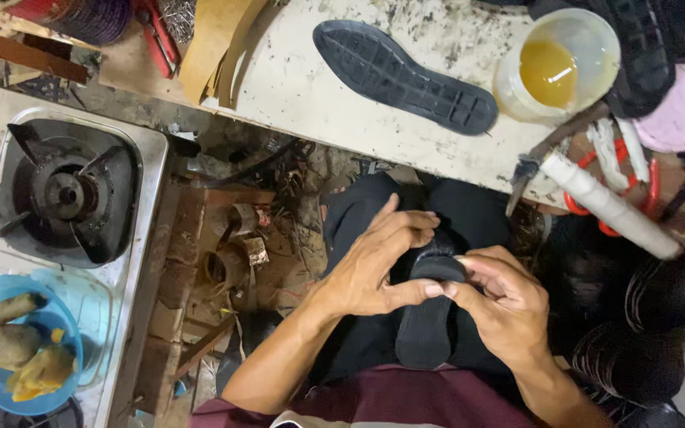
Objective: The person sits on the floor holding a black shoe upper on a wooden last across their lap. They hammer the upper and sole edge, apply adhesive, press a rubber sole onto the shoe, and repeatedly press and hammer the sole to secure it, working on one shoe.
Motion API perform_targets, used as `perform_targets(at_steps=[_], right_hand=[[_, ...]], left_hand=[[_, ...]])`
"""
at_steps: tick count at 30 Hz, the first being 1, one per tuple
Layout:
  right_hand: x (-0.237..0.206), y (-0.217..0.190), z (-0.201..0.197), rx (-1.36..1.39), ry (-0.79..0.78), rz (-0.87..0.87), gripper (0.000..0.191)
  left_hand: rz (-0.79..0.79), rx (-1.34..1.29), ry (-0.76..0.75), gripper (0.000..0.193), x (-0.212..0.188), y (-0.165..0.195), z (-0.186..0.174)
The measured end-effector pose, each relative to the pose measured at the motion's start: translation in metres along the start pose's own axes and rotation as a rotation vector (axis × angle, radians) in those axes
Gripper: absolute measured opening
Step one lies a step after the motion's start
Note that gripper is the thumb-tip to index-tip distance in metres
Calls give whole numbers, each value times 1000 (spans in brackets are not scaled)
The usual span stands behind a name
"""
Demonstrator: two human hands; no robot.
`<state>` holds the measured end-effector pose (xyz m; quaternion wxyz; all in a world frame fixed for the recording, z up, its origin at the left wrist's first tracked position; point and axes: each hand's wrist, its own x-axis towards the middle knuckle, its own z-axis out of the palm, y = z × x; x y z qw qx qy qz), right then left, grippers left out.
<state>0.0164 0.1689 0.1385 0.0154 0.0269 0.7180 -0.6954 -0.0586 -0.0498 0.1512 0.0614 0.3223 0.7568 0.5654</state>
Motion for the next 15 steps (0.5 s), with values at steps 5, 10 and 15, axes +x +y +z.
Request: perform_targets(at_steps=[5,10,15], right_hand=[[-23,-9,0,15,74,51,31],[-34,-17,13,188,96,32,30],[-31,-34,10,61,4,-66,29]], left_hand=[[103,-20,127,37,-10,23,12],[159,-4,249,30,-21,40,17],[227,-4,366,34,-29,47,21]])
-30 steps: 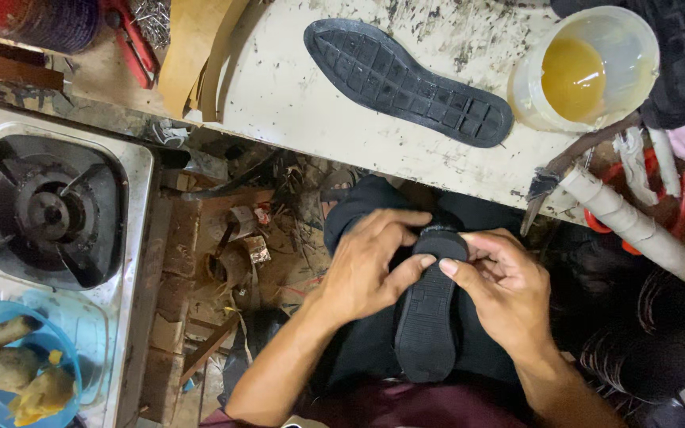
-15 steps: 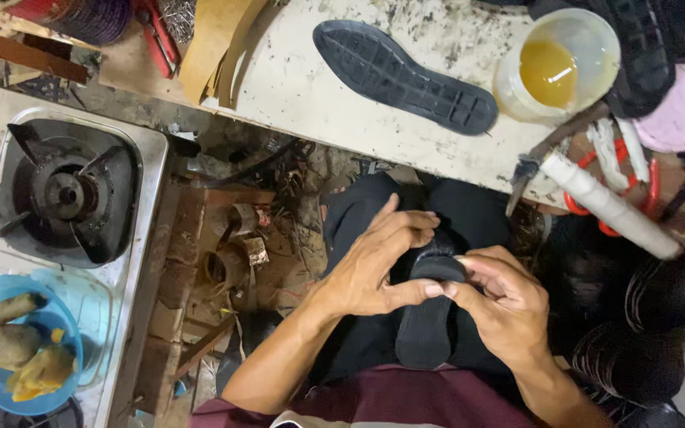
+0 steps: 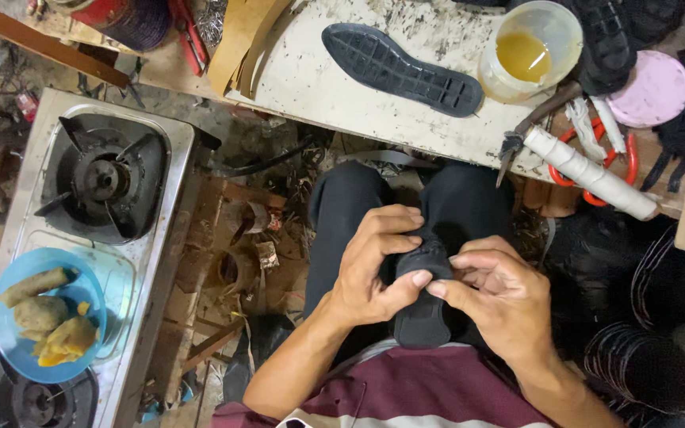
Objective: The person sits on the floor holding a black shoe upper on a wooden last across their lap. They hammer the upper and sole edge, apply adhesive, press a rubber sole onto the shoe, and repeatedly press and hammer the sole to secure it, working on one shoe.
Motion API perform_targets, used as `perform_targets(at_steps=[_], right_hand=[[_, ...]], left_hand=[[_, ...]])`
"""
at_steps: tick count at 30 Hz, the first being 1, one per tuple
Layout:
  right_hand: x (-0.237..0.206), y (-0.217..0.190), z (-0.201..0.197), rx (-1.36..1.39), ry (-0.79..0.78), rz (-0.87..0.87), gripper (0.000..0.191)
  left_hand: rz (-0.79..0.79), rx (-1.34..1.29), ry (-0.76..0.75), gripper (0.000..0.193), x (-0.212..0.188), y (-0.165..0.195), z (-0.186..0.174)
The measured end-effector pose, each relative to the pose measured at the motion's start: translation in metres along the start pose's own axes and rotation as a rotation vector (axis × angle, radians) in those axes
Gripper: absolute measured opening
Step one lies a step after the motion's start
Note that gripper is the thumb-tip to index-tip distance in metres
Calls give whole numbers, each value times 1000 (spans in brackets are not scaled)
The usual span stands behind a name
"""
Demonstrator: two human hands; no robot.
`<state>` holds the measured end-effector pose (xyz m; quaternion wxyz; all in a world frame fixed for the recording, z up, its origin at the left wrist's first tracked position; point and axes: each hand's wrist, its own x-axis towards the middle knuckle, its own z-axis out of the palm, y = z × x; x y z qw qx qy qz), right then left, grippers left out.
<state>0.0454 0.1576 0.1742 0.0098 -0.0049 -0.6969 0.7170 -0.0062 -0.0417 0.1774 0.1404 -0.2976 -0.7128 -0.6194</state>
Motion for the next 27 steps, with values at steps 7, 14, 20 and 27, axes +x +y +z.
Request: perform_targets(at_steps=[7,14,20,27], right_hand=[[6,-11,0,-323,-161,-129,28],[-7,-4,7,-337,-163,-170,27],[-14,10,20,-96,-154,12,26],[-27,14,32,-306,-370,55,27]], left_hand=[[-60,-22,-101,40,-16,6,-13],[-73,-18,-123,35,-33,6,-17],[-147,-32,-113,36,-46,10,-22],[-268,-65,-94,30,-84,17,-47]])
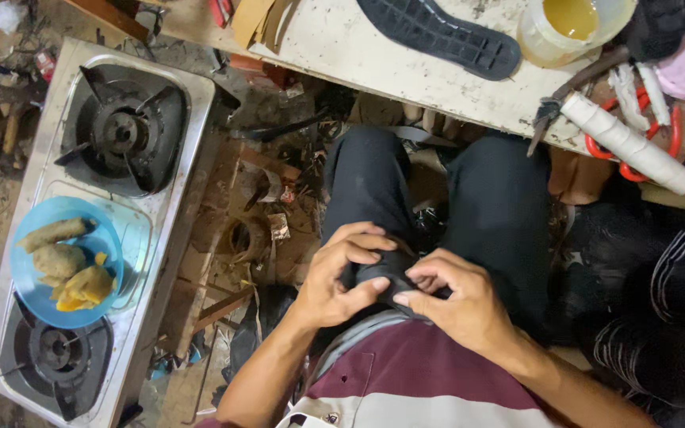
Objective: The person sits on the floor holding a black shoe upper on a wooden last across their lap. They hammer the upper and sole edge, apply adhesive, press a rubber sole onto the shoe, and repeatedly press and hammer the sole to secure it, working on one shoe.
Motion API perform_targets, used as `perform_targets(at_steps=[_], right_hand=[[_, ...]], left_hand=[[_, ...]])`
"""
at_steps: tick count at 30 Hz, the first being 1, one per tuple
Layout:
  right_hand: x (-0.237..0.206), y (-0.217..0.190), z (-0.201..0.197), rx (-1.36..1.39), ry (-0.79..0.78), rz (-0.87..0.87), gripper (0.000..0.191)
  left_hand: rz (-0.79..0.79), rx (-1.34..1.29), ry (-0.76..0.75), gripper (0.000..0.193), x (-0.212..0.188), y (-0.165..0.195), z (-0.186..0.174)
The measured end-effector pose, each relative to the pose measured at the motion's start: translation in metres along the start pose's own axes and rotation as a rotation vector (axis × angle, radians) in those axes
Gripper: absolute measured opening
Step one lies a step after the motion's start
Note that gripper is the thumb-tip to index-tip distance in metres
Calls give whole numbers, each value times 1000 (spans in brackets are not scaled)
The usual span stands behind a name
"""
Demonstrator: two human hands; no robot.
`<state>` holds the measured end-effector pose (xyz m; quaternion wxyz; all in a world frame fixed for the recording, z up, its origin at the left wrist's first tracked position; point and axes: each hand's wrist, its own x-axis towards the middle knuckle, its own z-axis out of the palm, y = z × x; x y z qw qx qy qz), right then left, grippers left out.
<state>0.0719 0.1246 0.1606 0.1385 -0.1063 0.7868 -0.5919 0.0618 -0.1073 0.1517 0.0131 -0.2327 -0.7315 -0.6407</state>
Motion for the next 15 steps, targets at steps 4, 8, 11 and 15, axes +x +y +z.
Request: perform_targets(at_steps=[4,8,11,15], right_hand=[[-9,-5,9,-239,-71,-127,26],[-17,-10,14,-327,-129,-251,20],[-20,-13,14,-397,-161,-312,18],[-22,-15,16,-436,-151,-324,17]], left_hand=[[-164,122,-24,38,-40,-1,-16],[-186,113,73,42,-76,-6,-7],[-200,7,189,39,-91,-13,11],[-229,-47,107,39,-99,-12,8]])
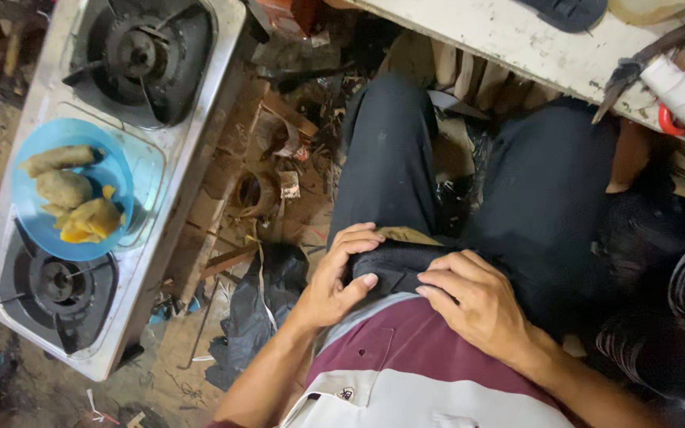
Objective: The person sits on the floor holding a black shoe upper on a wooden last across their lap. They hammer the upper and sole edge, apply adhesive, press a rubber sole onto the shoe, and repeatedly press and hammer the sole to secure it, working on one shoe.
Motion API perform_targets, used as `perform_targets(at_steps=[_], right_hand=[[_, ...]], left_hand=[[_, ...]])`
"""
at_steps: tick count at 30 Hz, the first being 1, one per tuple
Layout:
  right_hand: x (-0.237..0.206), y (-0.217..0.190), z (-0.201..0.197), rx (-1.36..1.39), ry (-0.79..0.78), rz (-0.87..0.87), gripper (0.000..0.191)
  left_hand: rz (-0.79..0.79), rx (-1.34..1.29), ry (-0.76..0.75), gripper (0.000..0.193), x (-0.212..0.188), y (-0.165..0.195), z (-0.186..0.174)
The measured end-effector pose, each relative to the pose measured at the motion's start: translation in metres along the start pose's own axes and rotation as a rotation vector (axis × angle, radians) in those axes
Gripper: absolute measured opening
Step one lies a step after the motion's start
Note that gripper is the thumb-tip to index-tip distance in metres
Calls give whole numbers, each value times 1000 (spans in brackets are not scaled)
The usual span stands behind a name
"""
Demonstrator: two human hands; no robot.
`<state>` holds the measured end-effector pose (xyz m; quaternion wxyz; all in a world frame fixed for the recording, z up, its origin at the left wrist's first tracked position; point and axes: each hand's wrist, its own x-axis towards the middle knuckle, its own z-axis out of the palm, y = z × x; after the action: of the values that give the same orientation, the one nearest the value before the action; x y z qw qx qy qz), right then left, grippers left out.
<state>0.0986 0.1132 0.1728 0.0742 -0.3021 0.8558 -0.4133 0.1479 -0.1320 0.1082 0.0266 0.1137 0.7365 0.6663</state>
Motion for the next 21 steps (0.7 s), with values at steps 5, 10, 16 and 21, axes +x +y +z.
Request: perform_targets(at_steps=[5,10,16,21], right_hand=[[-4,-1,9,-4,14,-39,12],[-6,1,21,-116,3,-44,6],[-6,3,8,-160,-63,-55,12],[-20,17,-30,-259,-22,86,24]], left_hand=[[15,208,-27,41,0,11,1],[83,278,38,36,1,7,17],[47,221,48,35,-2,1,18],[8,210,43,35,-4,0,18]])
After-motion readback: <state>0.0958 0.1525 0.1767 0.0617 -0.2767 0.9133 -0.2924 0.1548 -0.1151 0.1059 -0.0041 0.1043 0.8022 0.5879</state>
